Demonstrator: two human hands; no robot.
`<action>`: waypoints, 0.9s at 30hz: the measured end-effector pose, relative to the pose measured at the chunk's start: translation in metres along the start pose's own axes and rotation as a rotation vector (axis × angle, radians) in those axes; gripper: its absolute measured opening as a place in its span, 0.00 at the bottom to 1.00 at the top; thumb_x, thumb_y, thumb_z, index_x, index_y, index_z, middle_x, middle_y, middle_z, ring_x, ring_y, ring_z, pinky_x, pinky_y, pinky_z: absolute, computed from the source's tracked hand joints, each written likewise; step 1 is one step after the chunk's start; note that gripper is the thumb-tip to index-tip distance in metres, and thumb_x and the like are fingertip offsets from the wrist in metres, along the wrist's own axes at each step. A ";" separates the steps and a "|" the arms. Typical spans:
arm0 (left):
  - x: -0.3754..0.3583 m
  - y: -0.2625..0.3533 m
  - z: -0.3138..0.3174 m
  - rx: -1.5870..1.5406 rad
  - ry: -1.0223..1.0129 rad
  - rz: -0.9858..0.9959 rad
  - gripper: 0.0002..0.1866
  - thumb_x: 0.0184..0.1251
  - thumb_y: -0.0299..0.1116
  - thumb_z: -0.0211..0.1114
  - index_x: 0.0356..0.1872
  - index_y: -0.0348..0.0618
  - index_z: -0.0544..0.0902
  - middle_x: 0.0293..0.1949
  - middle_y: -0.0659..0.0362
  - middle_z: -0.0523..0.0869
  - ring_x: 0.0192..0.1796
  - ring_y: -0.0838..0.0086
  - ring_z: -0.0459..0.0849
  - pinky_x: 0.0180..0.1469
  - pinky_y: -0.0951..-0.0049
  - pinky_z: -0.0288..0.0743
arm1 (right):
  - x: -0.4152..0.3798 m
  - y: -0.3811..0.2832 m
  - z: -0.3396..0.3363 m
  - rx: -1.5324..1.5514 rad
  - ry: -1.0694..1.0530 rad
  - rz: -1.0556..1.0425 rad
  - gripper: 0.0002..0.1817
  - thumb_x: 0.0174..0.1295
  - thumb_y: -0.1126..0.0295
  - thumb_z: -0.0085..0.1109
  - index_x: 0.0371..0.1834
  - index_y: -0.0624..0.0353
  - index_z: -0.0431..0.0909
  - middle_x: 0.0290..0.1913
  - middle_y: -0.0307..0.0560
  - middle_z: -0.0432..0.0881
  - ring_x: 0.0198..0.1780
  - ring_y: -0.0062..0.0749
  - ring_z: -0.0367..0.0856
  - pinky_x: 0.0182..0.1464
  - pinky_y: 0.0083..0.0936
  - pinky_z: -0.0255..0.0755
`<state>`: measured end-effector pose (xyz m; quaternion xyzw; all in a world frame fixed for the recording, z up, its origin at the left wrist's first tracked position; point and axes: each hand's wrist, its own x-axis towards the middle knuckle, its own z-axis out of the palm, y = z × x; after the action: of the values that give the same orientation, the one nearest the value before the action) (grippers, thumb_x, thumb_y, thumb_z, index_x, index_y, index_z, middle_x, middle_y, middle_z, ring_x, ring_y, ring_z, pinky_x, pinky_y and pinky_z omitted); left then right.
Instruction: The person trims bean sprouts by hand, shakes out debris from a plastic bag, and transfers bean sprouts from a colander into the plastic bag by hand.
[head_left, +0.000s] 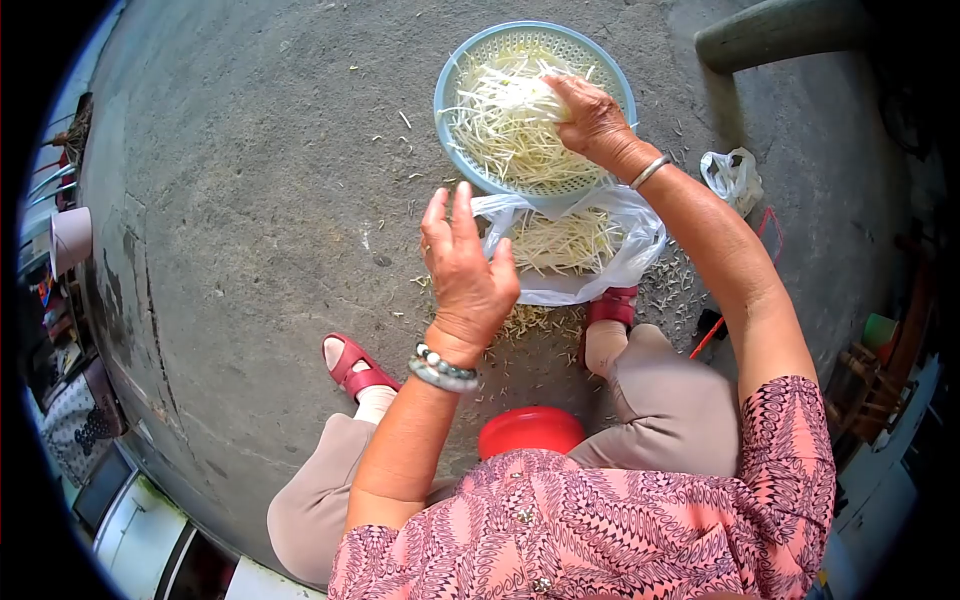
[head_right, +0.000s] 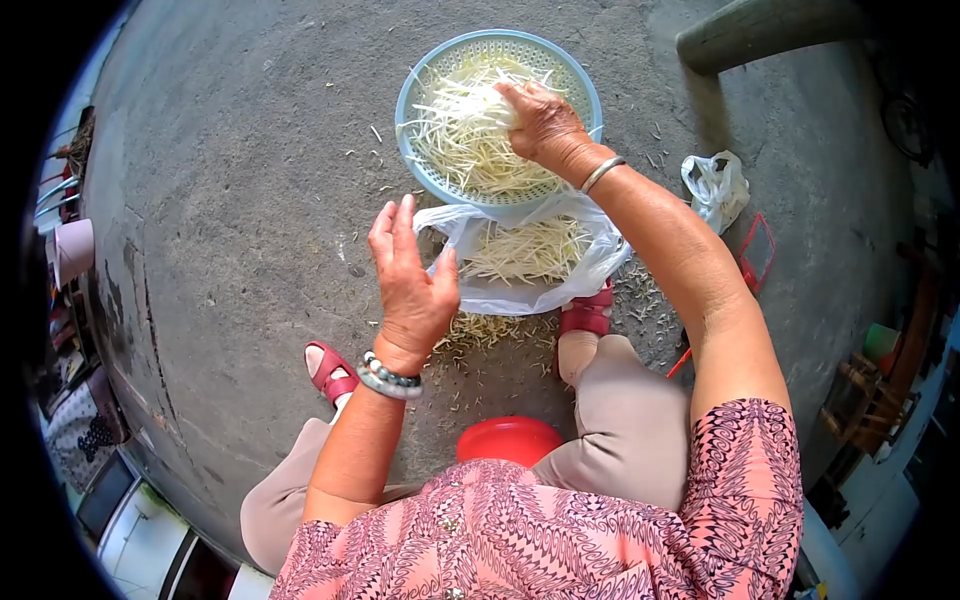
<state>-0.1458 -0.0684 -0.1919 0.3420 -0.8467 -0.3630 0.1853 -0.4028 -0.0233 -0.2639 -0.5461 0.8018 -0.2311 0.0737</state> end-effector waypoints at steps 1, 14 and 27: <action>0.000 -0.006 0.003 0.026 0.027 -0.010 0.32 0.55 0.24 0.65 0.63 0.32 0.67 0.58 0.43 0.70 0.61 0.52 0.70 0.64 0.59 0.64 | 0.000 0.001 -0.001 0.025 0.049 -0.030 0.32 0.43 0.77 0.63 0.58 0.59 0.71 0.48 0.56 0.80 0.51 0.51 0.79 0.53 0.35 0.74; 0.003 -0.038 -0.003 -0.542 -0.369 -0.484 0.10 0.68 0.33 0.61 0.35 0.35 0.82 0.25 0.64 0.82 0.23 0.85 0.76 0.26 0.83 0.70 | 0.013 -0.003 -0.025 0.144 0.234 -0.097 0.30 0.44 0.79 0.60 0.56 0.59 0.71 0.48 0.57 0.80 0.52 0.52 0.78 0.56 0.35 0.73; 0.019 -0.035 -0.006 -1.042 -0.219 -0.768 0.09 0.70 0.33 0.58 0.39 0.37 0.81 0.24 0.65 0.79 0.22 0.85 0.74 0.25 0.84 0.70 | 0.016 -0.021 -0.069 0.178 0.436 -0.239 0.30 0.47 0.71 0.74 0.56 0.59 0.73 0.46 0.52 0.83 0.45 0.40 0.85 0.49 0.27 0.80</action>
<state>-0.1403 -0.1019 -0.2125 0.4465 -0.3916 -0.7987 0.0966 -0.4167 -0.0237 -0.1913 -0.5658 0.7051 -0.4198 -0.0808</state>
